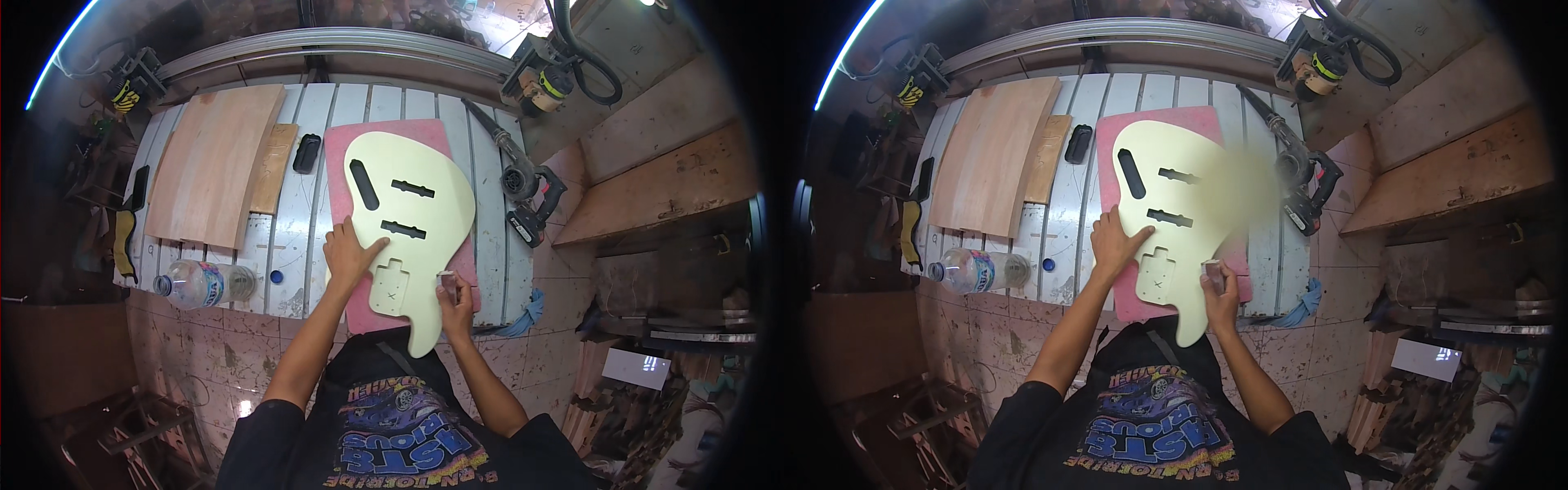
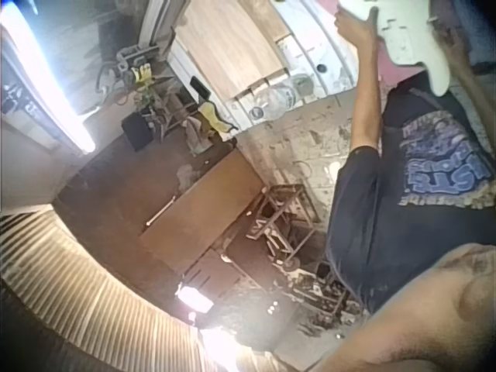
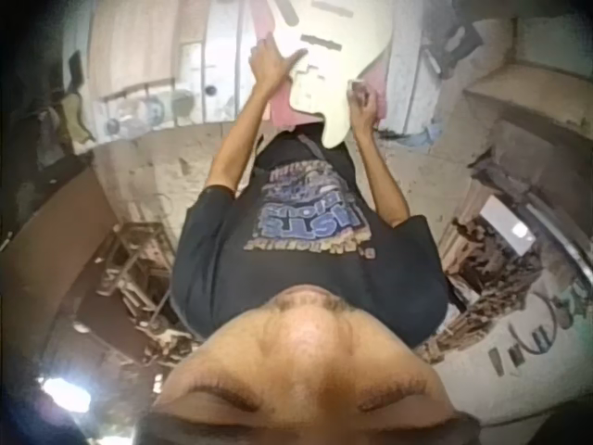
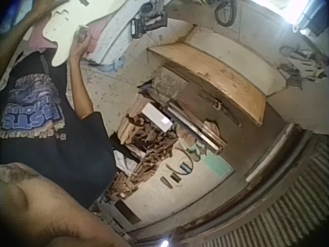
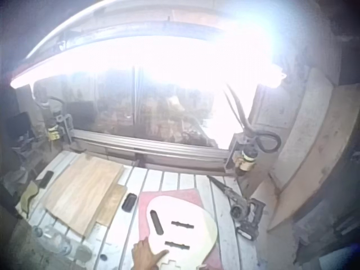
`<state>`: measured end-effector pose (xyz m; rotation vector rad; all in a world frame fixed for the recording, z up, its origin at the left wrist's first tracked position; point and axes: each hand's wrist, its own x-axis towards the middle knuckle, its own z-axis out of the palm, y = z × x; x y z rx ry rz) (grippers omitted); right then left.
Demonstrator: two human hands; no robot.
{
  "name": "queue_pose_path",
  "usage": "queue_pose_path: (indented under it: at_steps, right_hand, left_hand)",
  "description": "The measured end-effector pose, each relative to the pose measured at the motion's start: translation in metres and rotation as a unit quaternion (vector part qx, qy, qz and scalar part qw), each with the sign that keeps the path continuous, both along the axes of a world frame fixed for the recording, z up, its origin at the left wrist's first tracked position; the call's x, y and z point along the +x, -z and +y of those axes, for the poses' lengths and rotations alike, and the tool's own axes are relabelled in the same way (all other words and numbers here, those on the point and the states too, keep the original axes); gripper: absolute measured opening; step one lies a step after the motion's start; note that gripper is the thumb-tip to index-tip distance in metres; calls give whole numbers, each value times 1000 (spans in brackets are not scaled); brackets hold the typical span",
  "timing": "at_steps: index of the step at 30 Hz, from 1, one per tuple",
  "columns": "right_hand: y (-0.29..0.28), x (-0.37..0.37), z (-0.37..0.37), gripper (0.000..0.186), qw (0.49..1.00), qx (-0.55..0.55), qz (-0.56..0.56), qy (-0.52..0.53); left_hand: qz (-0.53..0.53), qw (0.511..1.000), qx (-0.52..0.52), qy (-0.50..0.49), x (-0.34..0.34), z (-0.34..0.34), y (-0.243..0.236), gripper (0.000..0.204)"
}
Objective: The person sands the surface and edges of a cream-colored electric bass guitar body using a sanding block, handling the instrument by its neck pocket and various edges.
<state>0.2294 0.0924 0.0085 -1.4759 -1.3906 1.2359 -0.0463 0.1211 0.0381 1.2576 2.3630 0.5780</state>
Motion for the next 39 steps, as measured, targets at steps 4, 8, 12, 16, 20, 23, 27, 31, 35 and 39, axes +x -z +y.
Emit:
queue_pose_path:
  at_steps: [4,8,12,16,20,23,27,31,35,39]
  right_hand:
    - [-4,-25,-27,58,998,30,-51,-30]
    - [-25,-26,-15,58,981,78,-134,-116]
    - [-40,-17,22,57,968,135,-185,-103]
    - [-43,-26,64,62,884,253,-343,-194]
    - [-25,-32,91,62,848,285,-354,-272]
    - [-5,-43,188,59,900,228,-330,-171]
    - [-13,-43,171,58,865,293,-311,-263]
    - [-19,-32,133,57,838,290,-311,-342]
    - [-23,-117,198,52,836,332,-268,-346]
    - [-30,-115,189,55,824,289,-282,-398]
  left_hand:
    - [33,999,2,-9,-5,30,-2,99]
    - [84,995,20,-53,-5,53,7,89]
    - [80,995,-2,-67,-3,58,0,82]
    - [77,994,8,-71,-9,60,7,74]
    - [76,994,7,-78,-7,62,7,69]
    - [92,993,37,-70,3,71,5,63]
    - [74,994,38,-66,-15,61,23,52]
    - [73,992,58,-85,-24,59,26,42]
    - [69,992,71,-75,-13,69,20,39]
    - [49,995,65,-59,-30,62,27,37]
